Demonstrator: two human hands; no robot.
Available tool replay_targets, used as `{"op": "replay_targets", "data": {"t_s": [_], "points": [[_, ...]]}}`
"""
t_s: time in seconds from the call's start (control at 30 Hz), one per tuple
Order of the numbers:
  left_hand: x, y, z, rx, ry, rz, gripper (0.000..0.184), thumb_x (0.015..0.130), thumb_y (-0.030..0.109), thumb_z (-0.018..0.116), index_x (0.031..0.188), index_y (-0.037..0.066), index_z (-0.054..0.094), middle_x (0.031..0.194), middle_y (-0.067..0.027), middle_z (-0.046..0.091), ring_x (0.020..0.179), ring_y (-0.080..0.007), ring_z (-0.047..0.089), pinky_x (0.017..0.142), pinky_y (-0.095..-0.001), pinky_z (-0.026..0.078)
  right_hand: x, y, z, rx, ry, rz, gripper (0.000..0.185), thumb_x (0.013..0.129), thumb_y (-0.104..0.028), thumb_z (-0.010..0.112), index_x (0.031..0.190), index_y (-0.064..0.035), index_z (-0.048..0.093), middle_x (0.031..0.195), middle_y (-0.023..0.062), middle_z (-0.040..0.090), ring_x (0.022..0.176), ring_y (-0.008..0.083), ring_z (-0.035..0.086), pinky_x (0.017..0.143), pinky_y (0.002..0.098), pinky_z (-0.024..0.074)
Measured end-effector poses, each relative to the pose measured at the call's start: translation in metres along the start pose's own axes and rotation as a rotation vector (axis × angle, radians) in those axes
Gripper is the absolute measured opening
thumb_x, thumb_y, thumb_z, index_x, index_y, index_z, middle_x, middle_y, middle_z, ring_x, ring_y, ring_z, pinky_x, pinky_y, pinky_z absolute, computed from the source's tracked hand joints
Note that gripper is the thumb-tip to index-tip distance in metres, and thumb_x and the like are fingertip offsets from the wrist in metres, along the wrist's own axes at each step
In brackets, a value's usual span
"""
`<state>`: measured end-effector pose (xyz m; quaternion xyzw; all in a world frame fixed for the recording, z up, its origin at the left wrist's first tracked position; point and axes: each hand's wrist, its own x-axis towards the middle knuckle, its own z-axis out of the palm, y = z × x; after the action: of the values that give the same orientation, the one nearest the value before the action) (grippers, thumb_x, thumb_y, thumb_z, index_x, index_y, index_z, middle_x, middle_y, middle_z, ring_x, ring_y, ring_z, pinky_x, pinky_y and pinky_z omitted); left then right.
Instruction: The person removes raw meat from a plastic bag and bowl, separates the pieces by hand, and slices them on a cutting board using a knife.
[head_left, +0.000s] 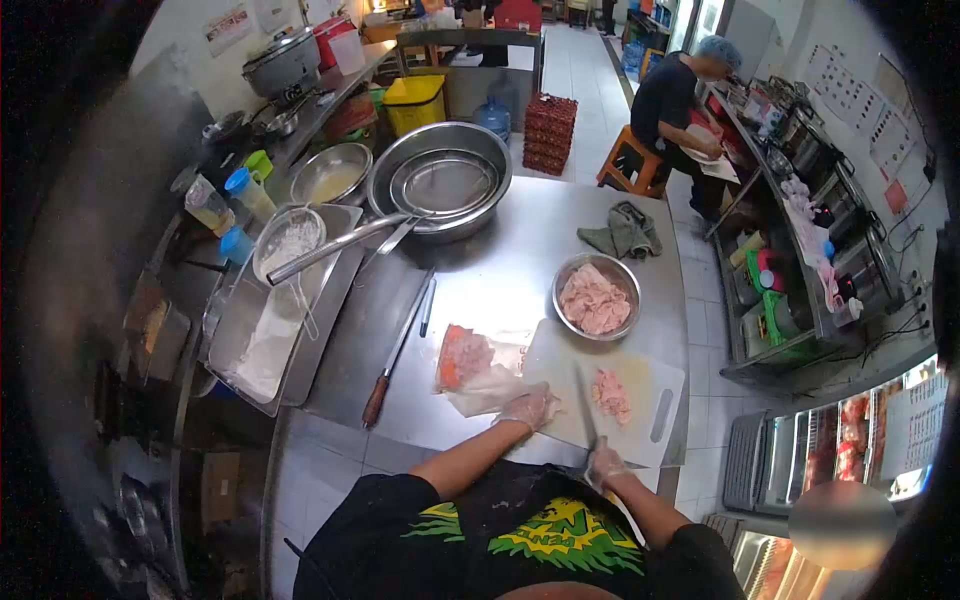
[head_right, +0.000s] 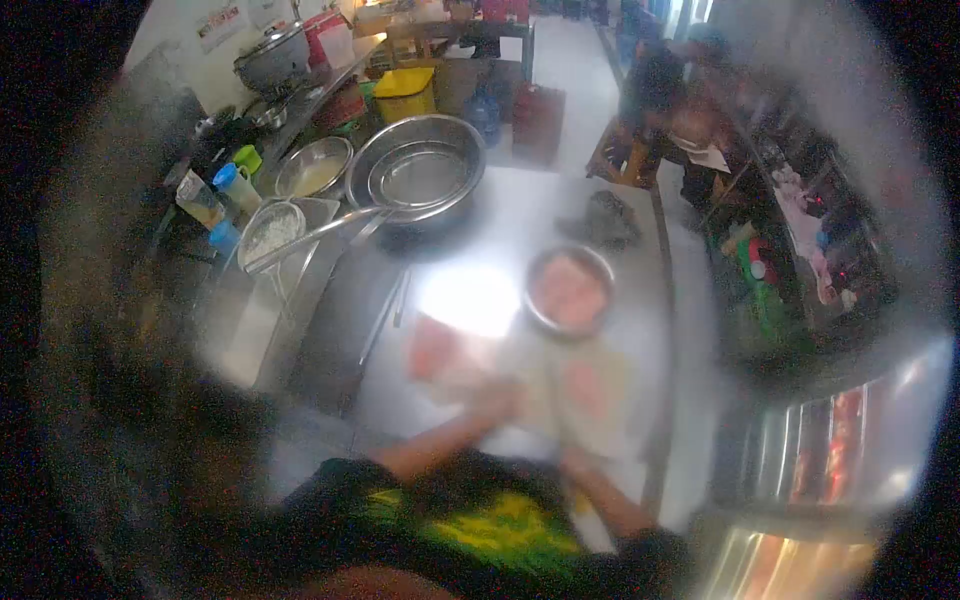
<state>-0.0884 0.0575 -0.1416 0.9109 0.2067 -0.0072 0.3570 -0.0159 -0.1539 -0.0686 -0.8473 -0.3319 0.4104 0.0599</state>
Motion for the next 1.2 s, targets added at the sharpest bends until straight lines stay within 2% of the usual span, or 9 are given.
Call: {"op": "replay_targets", "data": {"t_s": [0.13,0.23,0.5,0.57,0.6,0.63,0.8,1.1,1.2], "points": [[-0.006,0.028,-0.035,-0.230,-0.143,-0.146,0.038,0.078,0.043,0.048,0.093,0.007,0.046,0.091,-0.0216,0.057,0.088,-0.0340,0.055,0.074,-0.0415,0.043,0.013,0.032,0.009,0.046,0.167,0.118,0.044,0.075,-0.013,0.045,0.107,0.0065,0.023,0.075,0.0297,0.053,0.072,0.0420,0.054,0.064,0.0472,0.0426],[-0.001,0.047,-0.051,0.160,-0.266,0.030,0.042,0.078,0.048,0.047,0.091,0.008,0.050,0.094,-0.0193,0.056,0.090,-0.0307,0.055,0.075,-0.0400,0.044,0.004,0.016,-0.001,0.106,0.270,-0.083,0.041,0.071,-0.008,0.049,0.102,0.0046,0.026,0.075,0.0302,0.052,0.072,0.0433,0.053,0.064,0.0473,0.0417],[0.003,0.003,-0.006,0.249,-0.038,0.014,0.044,0.080,0.044,0.041,0.095,0.003,0.047,0.089,-0.0208,0.056,0.082,-0.0325,0.056,0.074,-0.0432,0.043,0.073,0.103,0.077,0.220,0.284,0.141,0.040,0.080,-0.027,0.039,0.107,0.0025,0.039,0.068,0.0234,0.055,0.062,0.0350,0.055,0.057,0.0442,0.0437],[-0.014,0.074,-0.076,0.168,-0.209,-0.267,0.043,0.082,0.042,0.040,0.101,0.004,0.047,0.091,-0.0178,0.055,0.086,-0.0318,0.055,0.075,-0.0422,0.043,0.038,0.065,0.033,0.391,0.202,0.224,0.031,0.079,-0.021,0.039,0.098,0.0037,0.044,0.067,0.0225,0.055,0.059,0.0340,0.055,0.055,0.0427,0.0436],[0.002,0.044,-0.039,0.567,-0.431,0.001,0.043,0.083,0.039,0.039,0.110,0.005,0.045,0.100,-0.0166,0.052,0.094,-0.0311,0.052,0.075,-0.0417,0.043,0.000,0.020,-0.005,0.470,0.205,0.189,0.025,0.079,-0.015,0.037,0.092,0.0046,0.046,0.069,0.0234,0.055,0.060,0.0360,0.054,0.056,0.0432,0.0435],[-0.008,0.075,-0.071,0.345,-0.377,-0.157,0.043,0.084,0.037,0.038,0.113,0.007,0.045,0.109,-0.0170,0.047,0.100,-0.0309,0.048,0.076,-0.0418,0.043,0.029,0.052,0.035,0.118,0.329,-0.055,0.026,0.080,-0.012,0.035,0.101,0.0034,0.039,0.076,0.0271,0.055,0.065,0.0408,0.054,0.060,0.0465,0.0428],[0.009,0.015,-0.029,0.178,-0.027,0.080,0.046,0.070,0.043,0.054,0.085,0.000,0.055,0.083,-0.0222,0.058,0.080,-0.0353,0.056,0.074,-0.0389,0.044,0.000,0.020,0.014,0.222,0.320,0.157,0.029,0.079,-0.013,0.038,0.102,0.0037,0.031,0.077,0.0317,0.053,0.071,0.0433,0.054,0.062,0.0495,0.0411],[0.014,0.074,-0.049,-0.861,-0.086,-0.243,0.022,0.065,0.017,0.065,0.076,0.001,0.053,0.073,-0.0125,0.058,0.065,-0.0198,0.057,0.057,-0.0289,0.046,-0.002,0.015,0.021,0.289,0.478,0.049,0.026,0.082,-0.018,0.037,0.100,0.0001,0.031,0.069,0.0291,0.051,0.067,0.0461,0.051,0.064,0.0524,0.0384],[0.023,0.052,-0.024,-0.535,0.015,-0.348,0.025,0.070,0.022,0.062,0.079,0.001,0.053,0.077,-0.0166,0.058,0.070,-0.0258,0.058,0.063,-0.0331,0.047,0.017,0.027,0.035,0.238,0.432,0.006,0.027,0.081,-0.017,0.038,0.100,0.0003,0.030,0.069,0.0301,0.051,0.068,0.0465,0.051,0.064,0.0522,0.0386]]}}
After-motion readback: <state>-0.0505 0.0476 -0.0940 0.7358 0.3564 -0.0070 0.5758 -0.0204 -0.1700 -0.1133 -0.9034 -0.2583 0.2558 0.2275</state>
